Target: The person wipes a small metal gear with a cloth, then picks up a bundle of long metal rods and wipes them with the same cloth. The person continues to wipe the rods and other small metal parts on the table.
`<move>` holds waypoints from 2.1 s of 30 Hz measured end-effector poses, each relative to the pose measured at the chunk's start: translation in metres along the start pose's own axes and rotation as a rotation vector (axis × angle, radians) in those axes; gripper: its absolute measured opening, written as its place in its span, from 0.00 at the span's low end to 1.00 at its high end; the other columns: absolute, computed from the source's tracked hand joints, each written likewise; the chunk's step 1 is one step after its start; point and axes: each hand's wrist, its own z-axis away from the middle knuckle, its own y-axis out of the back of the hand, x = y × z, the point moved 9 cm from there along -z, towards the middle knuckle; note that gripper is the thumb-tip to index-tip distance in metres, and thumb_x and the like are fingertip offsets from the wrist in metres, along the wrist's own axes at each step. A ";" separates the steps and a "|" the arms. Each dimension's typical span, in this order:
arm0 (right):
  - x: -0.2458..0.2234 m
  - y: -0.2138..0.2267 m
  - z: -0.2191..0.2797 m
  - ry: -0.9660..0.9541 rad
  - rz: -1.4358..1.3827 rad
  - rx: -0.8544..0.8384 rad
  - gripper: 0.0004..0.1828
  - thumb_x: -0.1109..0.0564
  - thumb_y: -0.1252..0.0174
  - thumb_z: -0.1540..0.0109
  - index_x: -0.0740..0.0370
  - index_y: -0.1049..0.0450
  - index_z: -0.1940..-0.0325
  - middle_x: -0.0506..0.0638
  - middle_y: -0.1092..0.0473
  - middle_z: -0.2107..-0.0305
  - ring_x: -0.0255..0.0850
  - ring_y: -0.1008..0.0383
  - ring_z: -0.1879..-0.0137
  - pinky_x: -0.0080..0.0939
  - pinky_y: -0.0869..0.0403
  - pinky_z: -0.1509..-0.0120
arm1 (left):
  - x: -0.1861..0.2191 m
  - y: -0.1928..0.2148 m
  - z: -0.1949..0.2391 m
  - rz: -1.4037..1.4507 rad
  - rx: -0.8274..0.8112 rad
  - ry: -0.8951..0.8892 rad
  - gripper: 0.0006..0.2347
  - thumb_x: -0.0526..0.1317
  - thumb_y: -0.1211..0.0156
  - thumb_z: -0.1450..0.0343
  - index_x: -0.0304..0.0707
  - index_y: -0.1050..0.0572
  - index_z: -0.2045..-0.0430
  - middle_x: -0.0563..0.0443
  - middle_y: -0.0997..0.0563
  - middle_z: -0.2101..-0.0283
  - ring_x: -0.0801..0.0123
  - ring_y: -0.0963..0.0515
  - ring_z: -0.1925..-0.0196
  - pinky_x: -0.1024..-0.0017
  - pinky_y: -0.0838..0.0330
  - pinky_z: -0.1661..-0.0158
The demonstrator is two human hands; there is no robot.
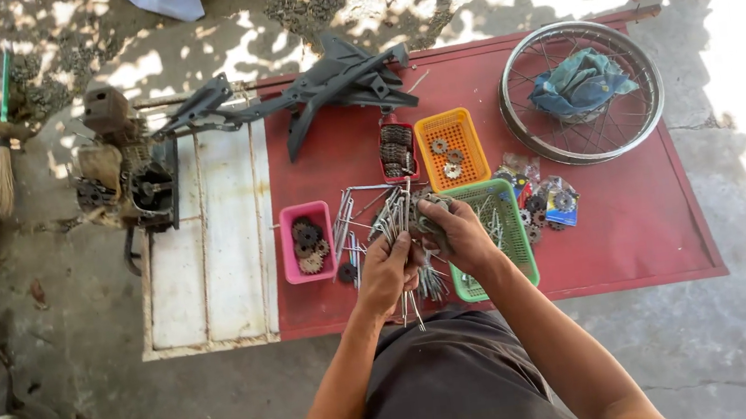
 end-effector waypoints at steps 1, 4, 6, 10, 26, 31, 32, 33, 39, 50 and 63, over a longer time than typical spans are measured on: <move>0.002 -0.009 -0.001 0.009 -0.003 0.004 0.07 0.60 0.37 0.35 0.64 0.26 0.66 0.46 0.41 0.83 0.32 0.39 0.83 0.31 0.37 0.81 | 0.004 0.009 -0.001 -0.003 -0.009 0.000 0.12 0.35 0.60 0.19 0.28 0.28 0.65 0.45 0.27 0.79 0.80 0.39 0.87 0.81 0.42 0.87; 0.005 -0.032 0.002 0.134 0.094 0.006 0.05 0.62 0.37 0.36 0.68 0.24 0.60 0.46 0.42 0.81 0.34 0.36 0.80 0.33 0.31 0.79 | 0.017 0.025 0.004 -0.049 -0.133 0.021 0.12 0.35 0.58 0.18 0.28 0.26 0.66 0.51 0.33 0.81 0.81 0.43 0.88 0.80 0.45 0.87; 0.015 -0.044 0.003 0.158 -0.008 -0.014 0.06 0.63 0.38 0.36 0.69 0.24 0.57 0.44 0.44 0.79 0.33 0.35 0.78 0.33 0.28 0.77 | 0.028 0.032 0.010 -0.040 -0.189 0.062 0.10 0.36 0.54 0.19 0.32 0.28 0.67 0.53 0.35 0.82 0.80 0.43 0.88 0.81 0.45 0.88; 0.032 -0.052 0.001 0.213 0.005 -0.003 0.08 0.62 0.36 0.38 0.69 0.23 0.57 0.48 0.40 0.83 0.38 0.30 0.82 0.38 0.27 0.79 | 0.026 0.054 0.011 -0.010 -0.238 0.117 0.09 0.36 0.51 0.19 0.31 0.29 0.68 0.54 0.38 0.83 0.81 0.44 0.88 0.81 0.47 0.89; -0.004 -0.032 0.020 0.377 0.033 0.111 0.09 0.58 0.37 0.35 0.63 0.26 0.68 0.47 0.35 0.86 0.34 0.33 0.83 0.31 0.33 0.82 | 0.037 0.041 0.036 -0.075 -0.222 0.010 0.13 0.35 0.58 0.18 0.23 0.25 0.66 0.46 0.31 0.83 0.76 0.36 0.92 0.77 0.38 0.91; -0.034 -0.009 0.011 0.443 -0.006 0.133 0.11 0.62 0.41 0.33 0.60 0.32 0.70 0.42 0.45 0.84 0.32 0.36 0.82 0.29 0.33 0.78 | 0.015 0.040 0.023 -0.089 -0.182 -0.021 0.11 0.33 0.54 0.20 0.21 0.24 0.63 0.46 0.30 0.81 0.77 0.37 0.93 0.77 0.40 0.92; -0.037 -0.006 0.011 0.444 0.079 0.090 0.06 0.60 0.43 0.31 0.64 0.29 0.61 0.46 0.41 0.83 0.34 0.34 0.81 0.31 0.32 0.78 | 0.008 0.044 0.019 -0.103 -0.109 -0.028 0.11 0.34 0.52 0.20 0.23 0.23 0.66 0.48 0.31 0.84 0.77 0.37 0.93 0.78 0.40 0.92; -0.041 -0.003 0.012 0.445 0.164 0.045 0.10 0.57 0.45 0.29 0.69 0.27 0.53 0.49 0.38 0.82 0.35 0.32 0.80 0.32 0.30 0.78 | 0.001 0.048 0.014 -0.116 -0.037 -0.035 0.11 0.34 0.50 0.21 0.25 0.23 0.70 0.51 0.31 0.87 0.77 0.36 0.93 0.79 0.40 0.92; -0.025 0.034 0.002 0.251 0.085 -0.160 0.26 0.69 0.51 0.34 0.66 0.41 0.31 0.58 0.30 0.61 0.42 0.27 0.63 0.37 0.26 0.63 | 0.029 -0.012 0.019 -0.122 0.164 -0.230 0.05 0.31 0.42 0.25 0.25 0.21 0.68 0.48 0.26 0.85 0.80 0.33 0.92 0.79 0.40 0.91; -0.074 0.009 0.060 0.183 0.274 -0.429 0.26 0.61 0.55 0.31 0.67 0.37 0.28 0.65 0.30 0.43 0.49 0.29 0.39 0.53 0.32 0.34 | 0.039 -0.075 0.038 -0.462 0.354 -0.392 0.06 0.32 0.37 0.28 0.34 0.16 0.75 0.48 0.18 0.79 0.75 0.27 0.74 0.71 0.29 0.68; -0.056 -0.004 0.067 0.262 0.485 -0.212 0.16 0.62 0.26 0.45 0.64 0.17 0.52 0.50 0.22 0.67 0.33 0.27 0.64 0.38 0.21 0.60 | 0.043 -0.037 0.041 -0.500 0.268 -0.318 0.05 0.31 0.29 0.34 0.32 0.20 0.81 0.47 0.19 0.81 0.74 0.26 0.76 0.71 0.28 0.68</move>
